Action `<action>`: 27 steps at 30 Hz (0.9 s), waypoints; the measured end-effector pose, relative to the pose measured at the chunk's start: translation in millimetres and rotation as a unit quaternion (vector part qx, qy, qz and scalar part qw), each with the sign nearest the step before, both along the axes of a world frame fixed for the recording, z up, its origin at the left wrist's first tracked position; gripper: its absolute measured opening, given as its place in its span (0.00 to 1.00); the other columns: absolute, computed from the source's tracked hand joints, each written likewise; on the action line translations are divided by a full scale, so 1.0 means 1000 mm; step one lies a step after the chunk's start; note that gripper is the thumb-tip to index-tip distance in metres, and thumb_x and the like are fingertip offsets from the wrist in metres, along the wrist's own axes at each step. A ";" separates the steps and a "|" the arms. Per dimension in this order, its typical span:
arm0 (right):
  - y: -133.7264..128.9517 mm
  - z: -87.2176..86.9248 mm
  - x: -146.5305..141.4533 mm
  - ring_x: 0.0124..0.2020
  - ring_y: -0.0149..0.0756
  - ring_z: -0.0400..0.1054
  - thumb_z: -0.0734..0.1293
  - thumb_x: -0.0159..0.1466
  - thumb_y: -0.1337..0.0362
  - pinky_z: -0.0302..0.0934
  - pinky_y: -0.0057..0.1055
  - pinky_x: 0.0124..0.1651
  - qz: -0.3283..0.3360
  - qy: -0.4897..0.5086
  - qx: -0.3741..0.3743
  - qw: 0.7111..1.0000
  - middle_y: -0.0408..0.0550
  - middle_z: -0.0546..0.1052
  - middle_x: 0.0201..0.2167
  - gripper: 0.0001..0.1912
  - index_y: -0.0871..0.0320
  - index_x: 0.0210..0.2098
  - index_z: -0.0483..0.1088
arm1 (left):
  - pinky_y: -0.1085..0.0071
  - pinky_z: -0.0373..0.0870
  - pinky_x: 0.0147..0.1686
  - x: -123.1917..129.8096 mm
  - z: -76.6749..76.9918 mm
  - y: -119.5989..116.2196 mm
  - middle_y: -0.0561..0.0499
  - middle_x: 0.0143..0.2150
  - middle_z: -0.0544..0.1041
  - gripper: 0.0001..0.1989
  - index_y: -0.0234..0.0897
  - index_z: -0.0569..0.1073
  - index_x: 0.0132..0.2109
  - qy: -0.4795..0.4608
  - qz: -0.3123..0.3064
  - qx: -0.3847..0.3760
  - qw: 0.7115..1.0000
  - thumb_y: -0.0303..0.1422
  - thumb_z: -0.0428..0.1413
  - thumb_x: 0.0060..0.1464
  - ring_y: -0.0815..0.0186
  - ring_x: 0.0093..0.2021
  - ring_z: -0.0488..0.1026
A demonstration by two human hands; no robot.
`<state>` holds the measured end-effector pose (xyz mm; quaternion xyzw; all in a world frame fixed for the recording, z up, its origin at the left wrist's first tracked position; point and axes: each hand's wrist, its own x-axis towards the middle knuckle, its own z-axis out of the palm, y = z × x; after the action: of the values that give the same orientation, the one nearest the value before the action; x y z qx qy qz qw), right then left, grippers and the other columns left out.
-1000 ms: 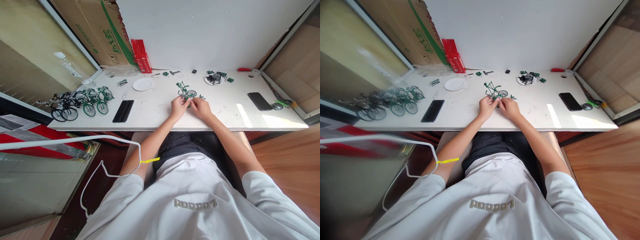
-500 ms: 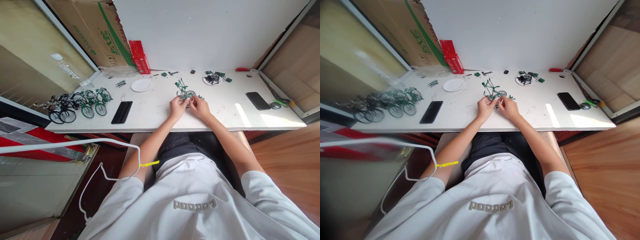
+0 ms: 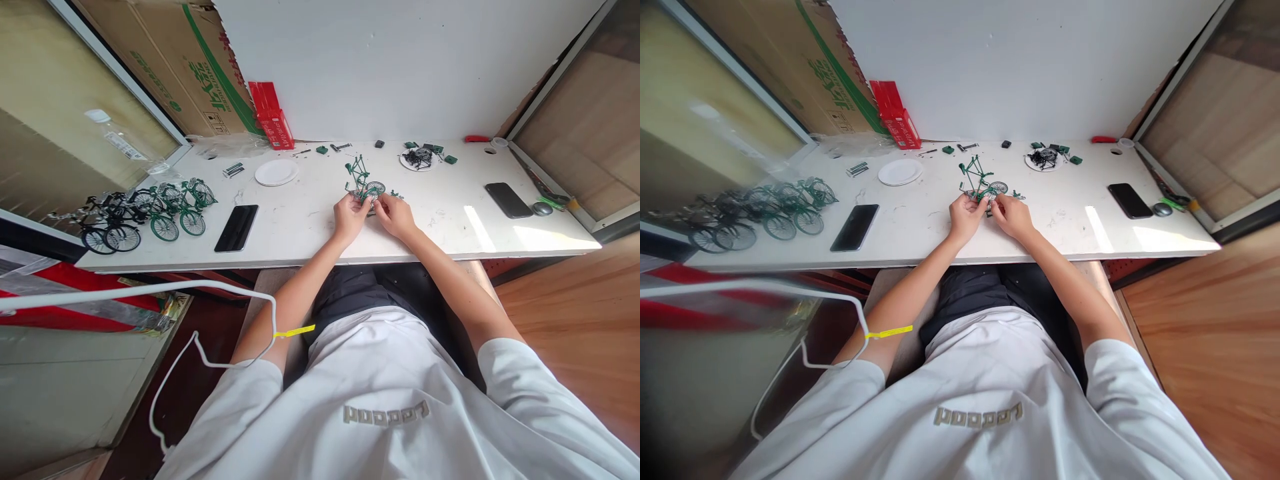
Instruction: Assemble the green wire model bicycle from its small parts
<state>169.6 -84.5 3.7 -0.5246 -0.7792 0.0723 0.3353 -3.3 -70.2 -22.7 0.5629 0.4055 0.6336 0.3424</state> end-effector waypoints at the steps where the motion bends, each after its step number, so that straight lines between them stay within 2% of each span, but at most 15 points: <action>1: 0.000 0.000 0.000 0.35 0.45 0.72 0.59 0.79 0.48 0.56 0.37 0.38 0.001 0.007 -0.001 1.000 0.51 0.80 0.33 0.18 0.52 0.40 0.69 | 0.69 0.86 0.45 0.000 -0.001 0.001 0.42 0.43 0.90 0.22 0.36 0.84 0.50 0.002 0.007 0.000 1.000 0.49 0.74 0.60 0.58 0.43 0.90; 6: -0.001 0.001 -0.001 0.35 0.44 0.73 0.65 0.75 0.52 0.59 0.37 0.39 0.003 0.011 -0.001 1.000 0.48 0.81 0.33 0.12 0.53 0.46 0.71 | 0.70 0.85 0.43 -0.001 -0.004 0.003 0.44 0.41 0.89 0.18 0.36 0.83 0.45 0.015 0.015 0.016 1.000 0.47 0.73 0.62 0.60 0.40 0.89; 13: 0.001 -0.001 -0.001 0.35 0.43 0.71 0.65 0.74 0.55 0.56 0.36 0.38 0.004 0.008 0.011 1.000 0.48 0.80 0.33 0.09 0.52 0.41 0.69 | 0.72 0.84 0.41 -0.001 -0.002 0.001 0.45 0.39 0.89 0.15 0.37 0.83 0.43 0.043 0.018 0.027 0.999 0.45 0.72 0.63 0.62 0.38 0.88; 22: 0.007 -0.007 0.001 0.35 0.44 0.68 0.60 0.77 0.53 0.52 0.37 0.37 0.019 0.006 0.037 0.999 0.50 0.76 0.31 0.17 0.50 0.32 0.58 | 0.71 0.82 0.40 -0.001 0.000 -0.001 0.45 0.39 0.89 0.11 0.37 0.85 0.43 0.085 0.032 0.045 0.995 0.40 0.71 0.64 0.62 0.37 0.87; 27: 0.006 -0.005 0.001 0.34 0.44 0.68 0.58 0.79 0.51 0.51 0.38 0.37 0.019 0.004 0.025 0.999 0.51 0.76 0.31 0.19 0.50 0.32 0.58 | 0.71 0.83 0.41 -0.001 0.000 -0.001 0.45 0.40 0.89 0.12 0.37 0.85 0.44 0.086 0.036 0.046 0.995 0.42 0.71 0.65 0.62 0.38 0.87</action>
<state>170.4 -78.6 -1.6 -0.5011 -0.7888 0.0611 0.3506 -4.4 -71.4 -23.2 0.6157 0.4241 0.6125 0.2569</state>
